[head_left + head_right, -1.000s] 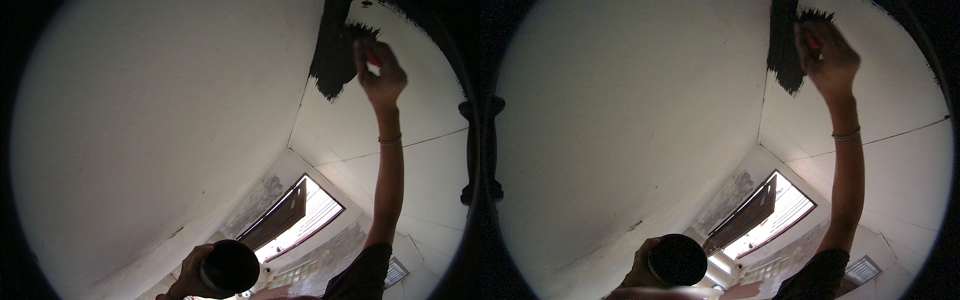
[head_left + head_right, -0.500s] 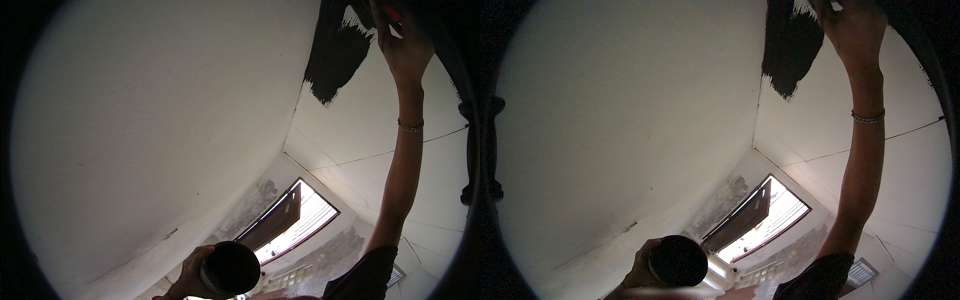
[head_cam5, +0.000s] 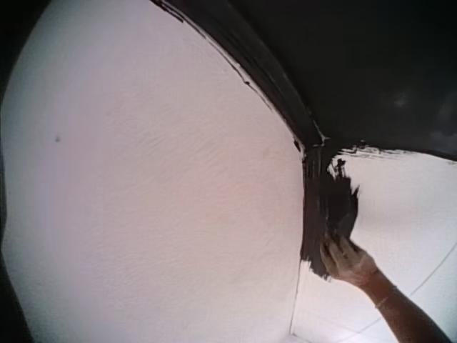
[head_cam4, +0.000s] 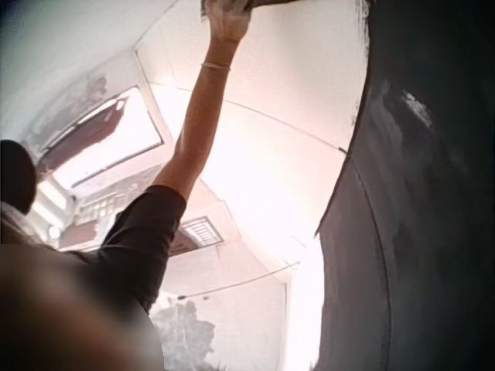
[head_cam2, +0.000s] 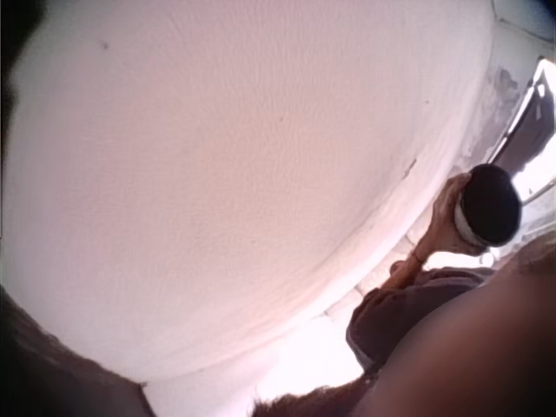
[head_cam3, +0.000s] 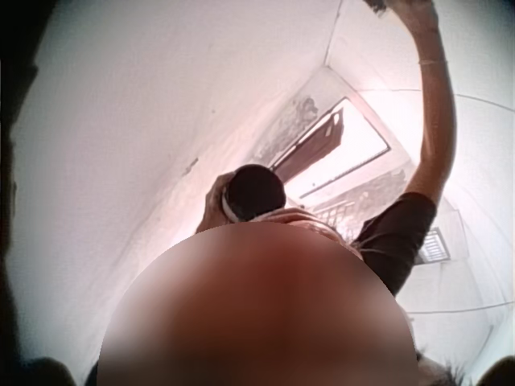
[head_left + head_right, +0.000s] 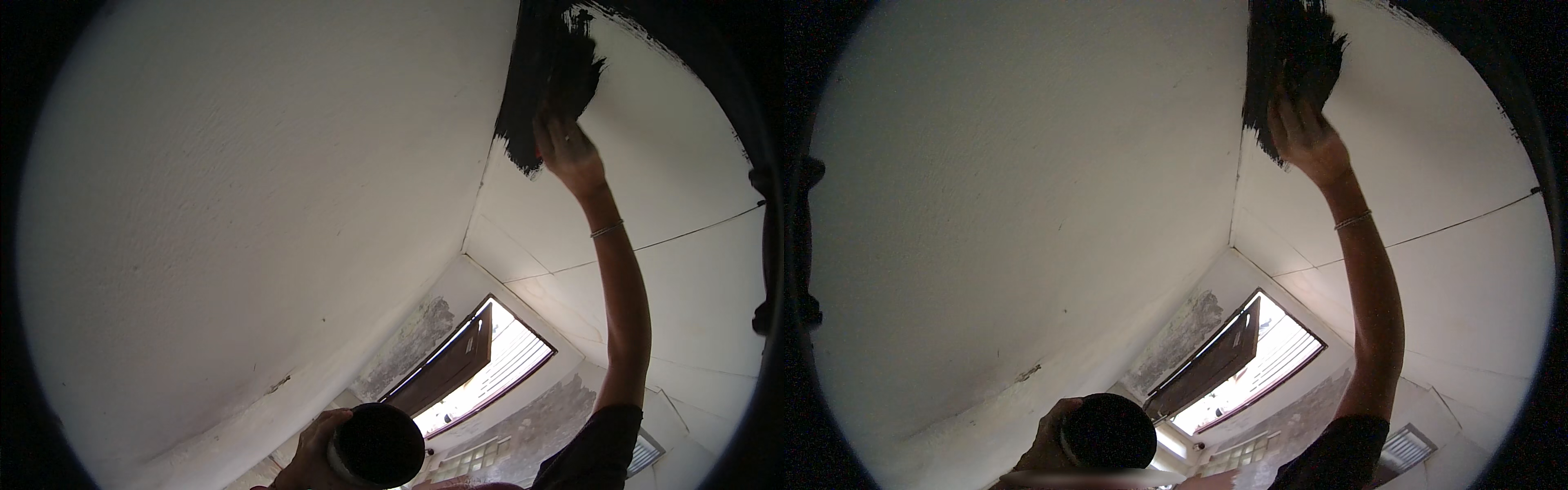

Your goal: The person paints a white ceiling with black paint using a brush and a small container. They repeatedly dip the brush into the container and apply paint to the ceiling in broad strokes, gradually covering more area.

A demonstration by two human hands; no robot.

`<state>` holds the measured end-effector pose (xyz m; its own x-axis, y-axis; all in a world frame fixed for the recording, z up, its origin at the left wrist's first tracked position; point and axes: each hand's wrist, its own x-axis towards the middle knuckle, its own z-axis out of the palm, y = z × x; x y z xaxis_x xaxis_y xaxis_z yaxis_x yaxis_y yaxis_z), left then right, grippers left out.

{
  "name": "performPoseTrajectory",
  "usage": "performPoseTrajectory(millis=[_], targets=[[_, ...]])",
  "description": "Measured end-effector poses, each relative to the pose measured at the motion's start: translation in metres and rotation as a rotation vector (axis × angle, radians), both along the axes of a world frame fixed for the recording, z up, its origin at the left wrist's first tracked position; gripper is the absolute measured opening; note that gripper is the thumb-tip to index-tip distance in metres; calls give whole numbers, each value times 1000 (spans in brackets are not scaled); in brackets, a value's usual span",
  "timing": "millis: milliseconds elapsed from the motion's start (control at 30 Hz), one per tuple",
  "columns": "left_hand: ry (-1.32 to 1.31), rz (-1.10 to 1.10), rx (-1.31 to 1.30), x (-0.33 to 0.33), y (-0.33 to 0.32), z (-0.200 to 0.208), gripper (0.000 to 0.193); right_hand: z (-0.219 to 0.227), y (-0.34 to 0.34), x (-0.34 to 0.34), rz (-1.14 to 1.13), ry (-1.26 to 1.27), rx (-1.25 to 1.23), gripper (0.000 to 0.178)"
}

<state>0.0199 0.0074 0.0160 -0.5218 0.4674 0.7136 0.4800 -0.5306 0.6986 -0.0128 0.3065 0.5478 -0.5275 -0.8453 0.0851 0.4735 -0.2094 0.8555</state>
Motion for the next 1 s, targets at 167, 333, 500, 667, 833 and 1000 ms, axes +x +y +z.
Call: performPoseTrajectory(millis=[167, 333, 500, 667, 833, 1000], targets=[[19, 17, 19, 7, -8, 12, 119, -45, 40, -3, -154, -76, 13, 24], [-6, -8, 21, 8, -10, 11, 118, -48, -9, 9, 100, -117, 12, 27], [16, -47, 27, 4, -10, 10, 118, 3, -32, 2, 187, 23, 70, 29], [20, -56, 32, 5, -11, 10, 118, -13, 19, -4, -66, 95, 73, 32], [23, -65, 30, 6, -14, 10, 117, -77, 51, -4, -173, -184, -135, 25], [24, -60, 33, 7, -14, 11, 117, -58, 28, 2, 19, -321, -665, 16]])
